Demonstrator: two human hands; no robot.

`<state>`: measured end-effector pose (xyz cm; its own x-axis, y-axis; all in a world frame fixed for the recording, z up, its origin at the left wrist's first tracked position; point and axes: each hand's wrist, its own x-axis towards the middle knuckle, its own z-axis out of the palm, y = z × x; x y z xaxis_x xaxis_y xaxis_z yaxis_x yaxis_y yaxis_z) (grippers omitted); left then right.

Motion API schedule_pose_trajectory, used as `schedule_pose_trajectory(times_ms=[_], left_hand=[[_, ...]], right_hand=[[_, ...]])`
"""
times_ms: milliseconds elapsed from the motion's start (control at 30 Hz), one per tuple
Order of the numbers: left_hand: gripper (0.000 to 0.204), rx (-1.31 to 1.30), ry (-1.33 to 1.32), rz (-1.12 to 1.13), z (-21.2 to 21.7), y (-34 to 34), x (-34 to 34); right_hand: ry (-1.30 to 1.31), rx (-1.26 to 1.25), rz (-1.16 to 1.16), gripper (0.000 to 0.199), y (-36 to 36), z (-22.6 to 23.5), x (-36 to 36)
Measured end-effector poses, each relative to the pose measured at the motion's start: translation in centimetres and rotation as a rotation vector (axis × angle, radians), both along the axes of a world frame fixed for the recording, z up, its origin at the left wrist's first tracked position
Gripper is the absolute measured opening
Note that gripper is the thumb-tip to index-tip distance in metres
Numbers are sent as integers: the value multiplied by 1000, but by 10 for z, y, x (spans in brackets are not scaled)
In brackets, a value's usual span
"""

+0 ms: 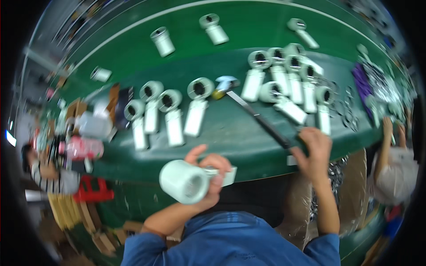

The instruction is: Manual assembly of white plastic components by inserting metal rings and securing them with tools.

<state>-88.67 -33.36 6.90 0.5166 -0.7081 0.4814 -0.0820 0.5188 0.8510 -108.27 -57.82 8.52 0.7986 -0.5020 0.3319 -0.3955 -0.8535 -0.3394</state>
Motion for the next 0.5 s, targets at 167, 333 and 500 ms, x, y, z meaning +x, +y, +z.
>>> schedule_pose_trajectory(times_ms=[167,333,500], left_hand=[[78,170,509,120,9,-27,-32],[85,352,365,216,9,-44,-4],[95,619,-180,135,-30,-48,67]], right_hand=[[-187,306,492,64,84,3,46],[-25,910,308,50,94,-12,48],[-170,1441,327,45,85,-28,45]])
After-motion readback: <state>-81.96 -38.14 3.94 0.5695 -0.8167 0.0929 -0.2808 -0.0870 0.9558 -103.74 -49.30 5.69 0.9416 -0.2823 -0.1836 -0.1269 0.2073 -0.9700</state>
